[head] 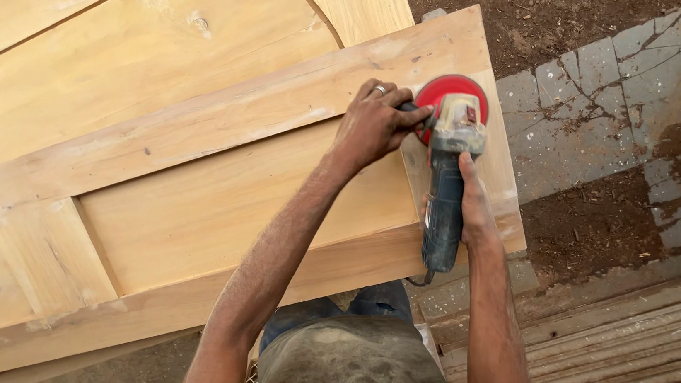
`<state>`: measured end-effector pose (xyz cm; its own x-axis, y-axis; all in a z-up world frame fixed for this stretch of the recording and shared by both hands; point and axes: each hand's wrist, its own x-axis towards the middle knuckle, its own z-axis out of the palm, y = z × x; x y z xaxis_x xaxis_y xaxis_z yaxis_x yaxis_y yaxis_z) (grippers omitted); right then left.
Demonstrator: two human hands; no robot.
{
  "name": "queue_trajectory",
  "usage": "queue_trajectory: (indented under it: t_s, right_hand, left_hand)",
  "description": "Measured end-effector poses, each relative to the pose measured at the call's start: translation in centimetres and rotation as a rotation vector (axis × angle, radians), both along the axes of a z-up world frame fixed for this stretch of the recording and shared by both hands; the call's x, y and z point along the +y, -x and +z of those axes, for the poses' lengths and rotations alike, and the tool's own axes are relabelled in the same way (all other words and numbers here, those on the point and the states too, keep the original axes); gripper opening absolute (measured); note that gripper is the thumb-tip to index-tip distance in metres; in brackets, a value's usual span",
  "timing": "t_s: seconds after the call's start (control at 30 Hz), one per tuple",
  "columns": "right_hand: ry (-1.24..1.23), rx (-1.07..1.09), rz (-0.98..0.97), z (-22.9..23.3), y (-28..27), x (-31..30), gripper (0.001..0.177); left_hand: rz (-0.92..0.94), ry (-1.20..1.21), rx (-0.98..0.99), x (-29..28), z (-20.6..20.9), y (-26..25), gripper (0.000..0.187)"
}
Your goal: The person uses a red orbital sander to smooth the surface of a large wooden door panel. They move the sander systematically across the flat panels and raised frames of the door, working in a workshop environment.
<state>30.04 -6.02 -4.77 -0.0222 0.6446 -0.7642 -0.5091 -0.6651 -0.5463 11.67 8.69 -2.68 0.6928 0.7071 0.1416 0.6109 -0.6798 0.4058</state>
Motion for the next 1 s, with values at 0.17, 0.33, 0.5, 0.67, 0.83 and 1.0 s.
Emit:
queue_trajectory:
  t_s: [0.17,0.33,0.5,0.67,0.83,1.0]
  right_hand:
    - [-0.093,0.020,0.199,0.2,0.1,5.9,0.067]
    - [-0.053,-0.011,0.402,-0.3,0.6,6.4,0.066]
    - [-0.002,-0.080,0.484,-0.5,-1.9,4.9,0.066]
    - [-0.048,-0.109,0.550,-1.3,-3.2,3.8,0.070]
    - [-0.020,-0.079,0.571,-1.6,-3.4,2.7,0.071]
    - [0.005,-0.012,0.524,-2.0,-4.3,0.5,0.070]
  left_hand:
    - [0.179,-0.052,0.021,1.7,1.4,3.1,0.023]
    - [0.335,0.015,0.000,-1.8,2.5,5.4,0.023]
    - [0.368,0.101,-0.023,-3.9,2.0,3.8,0.025]
    - [0.410,0.148,0.000,-5.8,1.7,2.8,0.026]
    - [0.403,0.200,0.016,-7.2,1.7,2.9,0.026]
    - [0.386,0.228,-0.006,-8.6,1.9,2.0,0.027]
